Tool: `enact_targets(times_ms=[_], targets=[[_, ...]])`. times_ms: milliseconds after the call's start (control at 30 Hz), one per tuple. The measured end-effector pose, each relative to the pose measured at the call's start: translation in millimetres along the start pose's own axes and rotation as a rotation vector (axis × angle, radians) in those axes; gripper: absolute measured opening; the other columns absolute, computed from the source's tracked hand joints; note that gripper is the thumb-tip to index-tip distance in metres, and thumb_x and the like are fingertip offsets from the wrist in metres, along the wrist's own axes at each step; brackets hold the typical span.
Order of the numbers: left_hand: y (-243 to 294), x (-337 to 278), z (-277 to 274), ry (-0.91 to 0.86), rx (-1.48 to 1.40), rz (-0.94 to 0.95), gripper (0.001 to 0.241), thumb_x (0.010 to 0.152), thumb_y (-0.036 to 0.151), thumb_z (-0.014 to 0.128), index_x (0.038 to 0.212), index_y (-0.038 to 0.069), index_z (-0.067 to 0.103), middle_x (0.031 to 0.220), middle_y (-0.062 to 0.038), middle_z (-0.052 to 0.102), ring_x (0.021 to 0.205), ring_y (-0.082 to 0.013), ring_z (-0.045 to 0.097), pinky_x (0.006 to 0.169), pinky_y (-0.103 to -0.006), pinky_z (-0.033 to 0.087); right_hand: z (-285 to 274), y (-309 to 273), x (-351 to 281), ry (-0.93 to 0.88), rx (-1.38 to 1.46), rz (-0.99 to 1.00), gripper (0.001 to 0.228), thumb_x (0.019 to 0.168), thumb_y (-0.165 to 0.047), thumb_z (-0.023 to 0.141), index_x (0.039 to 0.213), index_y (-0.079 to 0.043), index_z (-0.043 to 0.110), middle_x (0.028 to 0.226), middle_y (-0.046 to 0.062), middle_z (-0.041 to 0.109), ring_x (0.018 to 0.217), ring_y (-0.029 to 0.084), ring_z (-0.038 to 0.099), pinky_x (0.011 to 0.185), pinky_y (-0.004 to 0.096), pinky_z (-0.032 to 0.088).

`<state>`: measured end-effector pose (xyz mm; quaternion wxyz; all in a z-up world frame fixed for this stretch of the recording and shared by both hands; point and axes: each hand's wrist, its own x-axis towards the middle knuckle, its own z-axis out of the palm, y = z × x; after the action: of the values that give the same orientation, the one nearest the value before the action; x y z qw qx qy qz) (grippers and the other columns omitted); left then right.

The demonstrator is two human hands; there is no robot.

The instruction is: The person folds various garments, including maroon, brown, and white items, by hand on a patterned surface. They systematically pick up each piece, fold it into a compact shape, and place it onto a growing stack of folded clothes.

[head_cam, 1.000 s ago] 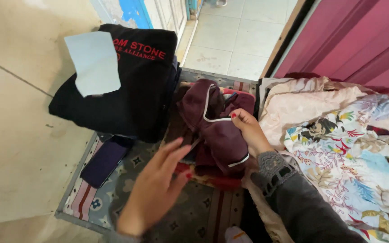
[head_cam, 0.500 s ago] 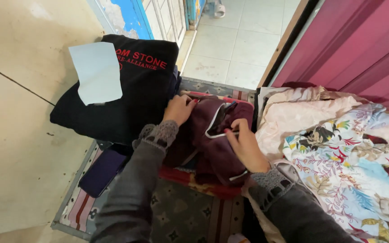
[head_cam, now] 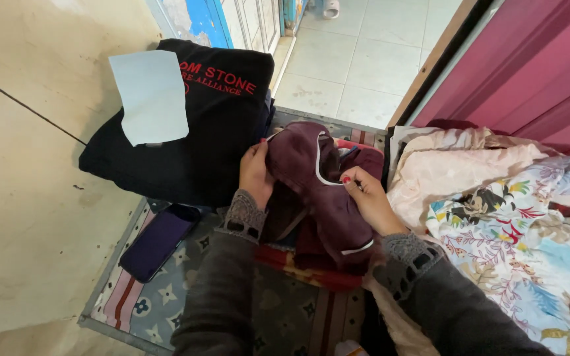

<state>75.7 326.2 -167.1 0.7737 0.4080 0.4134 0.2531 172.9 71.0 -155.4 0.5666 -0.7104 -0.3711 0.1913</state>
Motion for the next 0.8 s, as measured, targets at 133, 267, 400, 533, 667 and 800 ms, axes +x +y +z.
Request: enact_targets(times_ms=[133,267,400,533,667,800], targets=[[5,-16,10,0.041,-0.180,-0.036,0.063,0.100,0.034,0.069,0.147,0.000,0.044,0.144,-0.028,0.053,0.136,-0.0409,0.051,0.111,-0.0580,0.045,-2,-7,-3,0.066,-0.210,-0.059,0.011,0.099,-0.019,0.072,0.104,-0.009,0.069,0.105,0.010,0.061,0.109,0.032,0.062,0.098,0.044,0.048],[5,-27,8,0.072,-0.110,-0.023,0.063,0.098,0.024,0.072,0.149,0.003,0.043,0.149,-0.023,0.049,0.140,-0.0381,0.047,0.116,-0.0559,0.040,-6,-41,-4,0.091,-0.323,-0.105,0.010,0.102,-0.015,0.065,0.109,-0.008,0.065,0.109,0.011,0.057,0.112,0.034,0.061,0.098,0.046,0.048],[16,-47,5,0.019,-0.054,-0.061,0.063,0.100,0.020,0.068,0.155,0.011,0.039,0.154,-0.020,0.047,0.143,-0.0365,0.046,0.119,-0.0553,0.037,-18,-42,26,0.086,-0.497,-0.246,0.011,0.099,-0.009,0.064,0.110,-0.007,0.067,0.100,0.017,0.061,0.102,0.042,0.062,0.091,0.052,0.049],[-7,-32,-6,-0.146,-0.158,0.081,0.050,0.105,0.010,0.058,0.151,0.005,0.043,0.146,-0.023,0.052,0.133,-0.0406,0.053,0.110,-0.0620,0.045,-17,-36,88,0.015,-0.746,-0.220,0.034,0.095,-0.014,0.070,0.128,-0.011,0.064,0.105,0.015,0.065,0.102,0.040,0.066,0.086,0.052,0.053],[-10,-37,-1,-0.157,-0.195,0.151,0.039,0.104,0.008,0.060,0.142,0.008,0.052,0.134,-0.014,0.058,0.123,-0.0305,0.058,0.105,-0.0543,0.050,-1,-36,120,-0.093,-0.794,-0.229,0.055,0.086,-0.017,0.078,0.138,-0.011,0.062,0.104,0.020,0.057,0.100,0.049,0.064,0.083,0.056,0.057],[-7,-40,-4,-0.177,-0.270,0.154,0.031,0.102,0.007,0.063,0.132,0.008,0.056,0.122,-0.011,0.063,0.113,-0.0267,0.063,0.099,-0.0509,0.055,9,-27,133,-0.158,-0.252,0.035,0.014,0.090,-0.006,0.068,0.105,-0.005,0.068,0.096,0.015,0.064,0.085,0.037,0.073,0.075,0.048,0.062]])
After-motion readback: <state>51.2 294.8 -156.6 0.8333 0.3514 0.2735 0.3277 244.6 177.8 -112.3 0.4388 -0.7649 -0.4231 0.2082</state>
